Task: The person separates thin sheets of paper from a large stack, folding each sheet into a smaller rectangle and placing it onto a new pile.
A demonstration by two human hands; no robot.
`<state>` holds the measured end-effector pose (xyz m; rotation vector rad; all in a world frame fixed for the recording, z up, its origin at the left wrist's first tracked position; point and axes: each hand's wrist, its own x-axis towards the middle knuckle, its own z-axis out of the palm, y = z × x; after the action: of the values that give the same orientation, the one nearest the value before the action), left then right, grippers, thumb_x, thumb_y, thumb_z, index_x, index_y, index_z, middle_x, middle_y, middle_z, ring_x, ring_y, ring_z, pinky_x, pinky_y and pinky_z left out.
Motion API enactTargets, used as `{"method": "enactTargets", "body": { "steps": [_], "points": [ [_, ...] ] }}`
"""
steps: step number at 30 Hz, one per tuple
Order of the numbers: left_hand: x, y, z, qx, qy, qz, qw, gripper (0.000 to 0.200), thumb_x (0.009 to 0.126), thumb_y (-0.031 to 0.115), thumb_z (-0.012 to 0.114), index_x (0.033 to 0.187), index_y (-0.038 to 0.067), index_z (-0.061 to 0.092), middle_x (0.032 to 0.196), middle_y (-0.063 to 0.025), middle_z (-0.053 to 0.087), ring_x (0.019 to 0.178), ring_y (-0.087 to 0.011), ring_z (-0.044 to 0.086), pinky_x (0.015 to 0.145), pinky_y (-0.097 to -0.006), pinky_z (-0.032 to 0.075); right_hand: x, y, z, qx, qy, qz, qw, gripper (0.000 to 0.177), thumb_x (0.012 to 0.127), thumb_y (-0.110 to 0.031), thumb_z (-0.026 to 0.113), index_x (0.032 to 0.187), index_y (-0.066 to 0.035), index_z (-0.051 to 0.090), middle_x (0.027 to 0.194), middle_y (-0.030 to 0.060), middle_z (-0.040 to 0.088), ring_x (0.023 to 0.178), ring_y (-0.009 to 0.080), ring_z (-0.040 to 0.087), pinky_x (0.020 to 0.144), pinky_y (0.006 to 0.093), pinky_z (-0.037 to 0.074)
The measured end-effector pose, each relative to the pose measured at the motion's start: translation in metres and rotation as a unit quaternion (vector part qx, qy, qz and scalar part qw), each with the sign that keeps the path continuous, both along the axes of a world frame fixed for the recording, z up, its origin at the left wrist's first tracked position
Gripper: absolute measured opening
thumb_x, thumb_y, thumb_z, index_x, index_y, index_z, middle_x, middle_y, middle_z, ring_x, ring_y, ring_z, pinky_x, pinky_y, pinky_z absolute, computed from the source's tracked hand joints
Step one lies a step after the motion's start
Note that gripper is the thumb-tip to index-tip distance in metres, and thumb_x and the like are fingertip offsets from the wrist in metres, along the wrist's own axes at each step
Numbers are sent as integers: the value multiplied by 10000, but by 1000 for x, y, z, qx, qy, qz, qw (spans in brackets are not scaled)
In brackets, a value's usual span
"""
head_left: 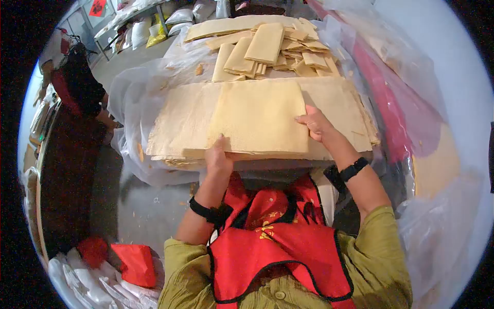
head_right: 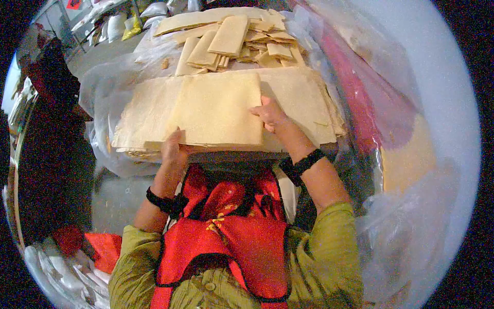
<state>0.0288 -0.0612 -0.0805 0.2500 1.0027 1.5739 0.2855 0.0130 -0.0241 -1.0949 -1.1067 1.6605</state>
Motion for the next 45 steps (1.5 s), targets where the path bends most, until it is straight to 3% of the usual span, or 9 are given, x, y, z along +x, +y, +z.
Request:
{"method": "enactTargets", "body": {
  "steps": [3,5,9,14,20,32,35,41,45],
  "points": [
    [-1,10,-11,76,150,76,983,301,842,73,474,1133,-1,447,977,-96,548,873,-245,548,758,-356,453,5,-1,-14,-3,-27,-8,1000,332,719,30,536,1048,34,496,961,126,583,843,213,580,746,335,479],
    [1,10,-6,99,395,25,913,305,823,36,460,1126,1,459,1032,-125,534,936,-293,527,812,-371,431,7,5,-28,14,-41,-2,999,323,715,24,536,1037,30,504,950,123,585,832,208,581,733,323,477],
    [16,6,19,312,760,-18,570,359,758,14,487,1117,21,491,1172,-176,464,1100,-374,422,926,-406,349,8,-1,-9,8,-151,25,988,361,755,18,518,1107,37,439,1009,120,554,885,171,560,762,306,464],
    [2,6,36,266,808,-216,479,569,634,249,656,1138,38,494,1266,-156,383,1205,-336,308,963,-445,273,12,2,-20,41,-94,6,995,368,751,21,518,1110,43,437,998,111,557,882,163,554,757,287,457],
    [-2,8,64,286,842,-240,389,429,699,327,596,1030,54,578,1177,-153,458,1137,-334,376,939,-451,279,13,11,-25,89,-164,14,982,338,755,1,522,1086,35,463,977,91,567,863,143,553,752,276,450],
    [24,106,13,321,813,-157,461,229,773,273,523,780,65,616,895,-108,590,787,-282,547,666,-353,447,-32,-15,29,285,-397,44,871,449,747,-207,600,1095,49,475,844,132,595,761,147,568,687,288,456],
    [12,104,35,117,566,-302,758,328,816,359,510,811,48,613,735,-87,582,634,-233,532,596,-324,423,-58,-18,45,273,-404,66,871,526,745,-292,617,1113,53,467,783,136,600,683,175,580,635,309,463],
    [-8,101,44,114,342,-330,872,453,820,428,513,903,-8,603,648,-21,508,552,-98,424,503,-234,361,-95,-14,35,353,-463,104,806,593,761,-438,556,1128,20,473,673,143,583,640,260,585,593,335,461],
    [-6,98,28,125,389,-241,880,280,801,190,569,964,-38,568,840,-105,606,730,-174,571,661,-283,463,-101,-7,18,403,-486,121,766,483,762,-348,570,1119,-30,496,752,141,593,680,288,584,630,365,462]
  ]
}}
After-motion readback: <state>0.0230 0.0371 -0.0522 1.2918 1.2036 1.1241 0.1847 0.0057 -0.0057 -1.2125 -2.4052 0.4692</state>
